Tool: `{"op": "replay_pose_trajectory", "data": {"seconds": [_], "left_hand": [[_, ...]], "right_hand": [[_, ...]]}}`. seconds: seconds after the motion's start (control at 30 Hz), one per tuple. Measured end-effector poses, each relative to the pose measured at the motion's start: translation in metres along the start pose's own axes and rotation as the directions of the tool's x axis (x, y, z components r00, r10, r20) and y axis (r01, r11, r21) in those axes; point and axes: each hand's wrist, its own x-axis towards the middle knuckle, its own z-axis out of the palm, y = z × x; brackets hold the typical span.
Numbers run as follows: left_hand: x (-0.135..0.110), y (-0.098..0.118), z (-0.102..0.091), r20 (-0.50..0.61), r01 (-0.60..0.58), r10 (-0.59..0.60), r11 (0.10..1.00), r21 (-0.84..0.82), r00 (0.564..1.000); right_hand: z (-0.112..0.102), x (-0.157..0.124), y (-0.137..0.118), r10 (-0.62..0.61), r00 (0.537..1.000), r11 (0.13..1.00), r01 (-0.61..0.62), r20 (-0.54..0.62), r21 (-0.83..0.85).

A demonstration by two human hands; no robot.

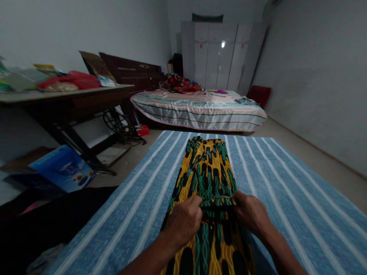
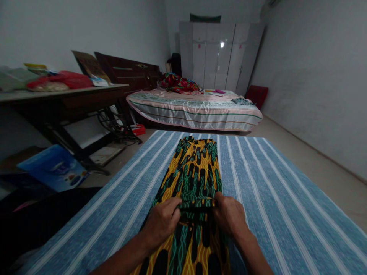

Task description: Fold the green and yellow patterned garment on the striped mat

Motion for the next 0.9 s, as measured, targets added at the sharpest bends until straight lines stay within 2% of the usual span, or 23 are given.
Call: {"op": "replay_pose_trajectory", "data": {"seconds": [0.1, 0.17, 0.23, 0.33, 0.43, 0.53, 0.63, 0.77, 0.83, 0.9], "left_hand": [[0.002, -0.002, -0.007, 0.158, -0.075, 0.073, 0.997, 0.005, 0.985], [0.009, -0.003, -0.012, 0.225, -0.080, 0.080, 0.997, -0.012, 0.971], [0.023, -0.007, -0.016, 0.200, -0.053, 0.057, 0.998, -0.025, 0.978], [0.057, -0.019, -0.016, 0.097, -0.046, 0.046, 0.999, -0.010, 0.994], [0.095, -0.035, -0.007, 0.019, -0.042, 0.041, 0.997, 0.062, 0.999], [0.123, -0.051, 0.006, 0.025, -0.019, 0.015, 0.987, 0.157, 1.000], [0.133, -0.064, 0.020, 0.022, -0.023, 0.019, 0.980, 0.197, 1.000], [0.131, -0.075, 0.031, -0.044, -0.056, 0.065, 0.983, 0.176, 0.997], [0.128, -0.076, 0.033, -0.058, -0.054, 0.064, 0.985, 0.167, 0.996], [0.128, -0.076, 0.033, -0.070, -0.047, 0.058, 0.986, 0.160, 0.996]], "right_hand": [[0.001, 0.000, 0.003, -0.041, 0.996, 0.998, 0.045, 0.081, -0.049], [0.001, 0.000, 0.006, -0.074, 0.987, 0.994, 0.085, 0.145, -0.070], [0.001, 0.001, 0.010, -0.111, 0.975, 0.991, 0.122, 0.192, -0.048], [0.002, 0.001, 0.015, -0.143, 0.962, 0.989, 0.146, 0.231, 0.005], [0.003, 0.002, 0.018, -0.118, 0.957, 0.993, 0.116, 0.266, 0.025], [0.004, 0.004, 0.020, -0.106, 0.946, 0.994, 0.088, 0.308, 0.069], [0.003, 0.005, 0.026, -0.121, 0.927, 0.986, 0.071, 0.354, 0.151], [0.001, 0.005, 0.039, -0.144, 0.910, 0.960, 0.033, 0.388, 0.280], [0.000, 0.008, 0.042, -0.129, 0.925, 0.944, 0.004, 0.357, 0.330], [0.000, 0.019, 0.042, -0.110, 0.956, 0.918, -0.007, 0.270, 0.397]]}}
